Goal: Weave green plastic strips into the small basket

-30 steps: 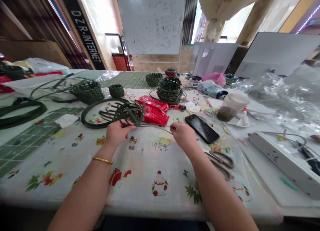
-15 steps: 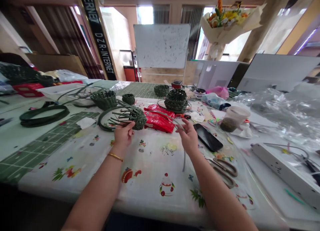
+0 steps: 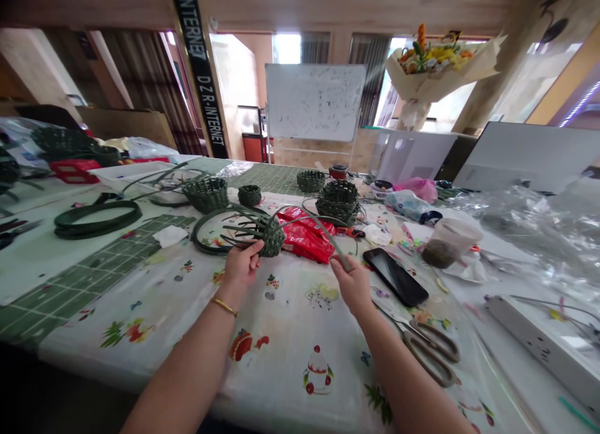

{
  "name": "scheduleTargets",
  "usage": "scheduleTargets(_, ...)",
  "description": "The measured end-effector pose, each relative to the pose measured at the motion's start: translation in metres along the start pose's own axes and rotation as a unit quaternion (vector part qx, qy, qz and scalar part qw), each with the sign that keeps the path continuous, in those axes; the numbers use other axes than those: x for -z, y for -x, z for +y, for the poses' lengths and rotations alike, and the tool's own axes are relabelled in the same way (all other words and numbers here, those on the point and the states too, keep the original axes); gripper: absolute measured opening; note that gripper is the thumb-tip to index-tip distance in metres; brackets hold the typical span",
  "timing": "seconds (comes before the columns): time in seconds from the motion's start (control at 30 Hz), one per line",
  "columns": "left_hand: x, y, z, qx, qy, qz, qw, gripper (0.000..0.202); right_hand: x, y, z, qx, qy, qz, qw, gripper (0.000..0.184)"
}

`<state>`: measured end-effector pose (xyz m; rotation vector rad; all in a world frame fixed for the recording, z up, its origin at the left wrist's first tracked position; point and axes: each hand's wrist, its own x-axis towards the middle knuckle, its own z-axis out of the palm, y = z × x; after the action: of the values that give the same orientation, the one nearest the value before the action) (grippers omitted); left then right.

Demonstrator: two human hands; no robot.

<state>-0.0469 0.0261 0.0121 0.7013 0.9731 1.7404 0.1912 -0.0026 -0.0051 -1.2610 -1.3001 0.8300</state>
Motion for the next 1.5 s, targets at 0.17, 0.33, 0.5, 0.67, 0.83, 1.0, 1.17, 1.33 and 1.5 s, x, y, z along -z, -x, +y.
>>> scheduleTargets(0.17, -0.007, 0.010, -0.014, -0.044, -0.090, -0.012, 0.995, 0.020, -0.019, 0.012, -0.002, -0.055, -0.032, -0.077, 0.995, 0.033)
scheduleTargets(0.33, -0.018, 0.029, -0.022, -0.067, -0.195, -0.063, 0.977, 0.016, -0.027, 0.022, -0.008, -0.084, -0.077, -0.104, 0.988, 0.037)
scheduleTargets(0.5, -0.024, 0.044, -0.022, -0.098, -0.274, -0.103, 0.951, 0.009, -0.025, 0.021, -0.010, -0.084, -0.126, -0.068, 0.986, 0.037)
scheduleTargets(0.67, -0.023, 0.047, -0.022, -0.140, -0.336, -0.118, 0.924, 0.005, -0.026, 0.021, -0.010, -0.110, -0.166, -0.060, 0.978, 0.037)
scheduleTargets(0.83, -0.019, 0.047, -0.024, -0.178, -0.380, -0.146, 0.896, 0.004, -0.025, 0.024, -0.013, -0.173, -0.213, -0.080, 0.958, 0.038)
scheduleTargets(1.0, -0.019, 0.050, -0.025, -0.180, -0.403, -0.173, 0.880, 0.006, -0.023, 0.025, -0.014, -0.196, -0.255, -0.085, 0.943, 0.026)
scheduleTargets(1.17, -0.028, 0.052, -0.023, -0.136, -0.407, -0.148, 0.891, 0.011, -0.026, 0.027, -0.014, -0.115, -0.256, -0.057, 0.958, 0.011)
scheduleTargets(1.33, -0.029, 0.047, -0.016, -0.065, -0.385, -0.194, 0.900, 0.009, -0.022, 0.024, -0.008, -0.017, -0.200, -0.069, 0.977, 0.011)
scheduleTargets(1.5, -0.021, 0.041, -0.011, -0.023, -0.379, -0.283, 0.881, 0.008, -0.017, 0.021, -0.005, 0.057, -0.140, -0.103, 0.983, 0.008)
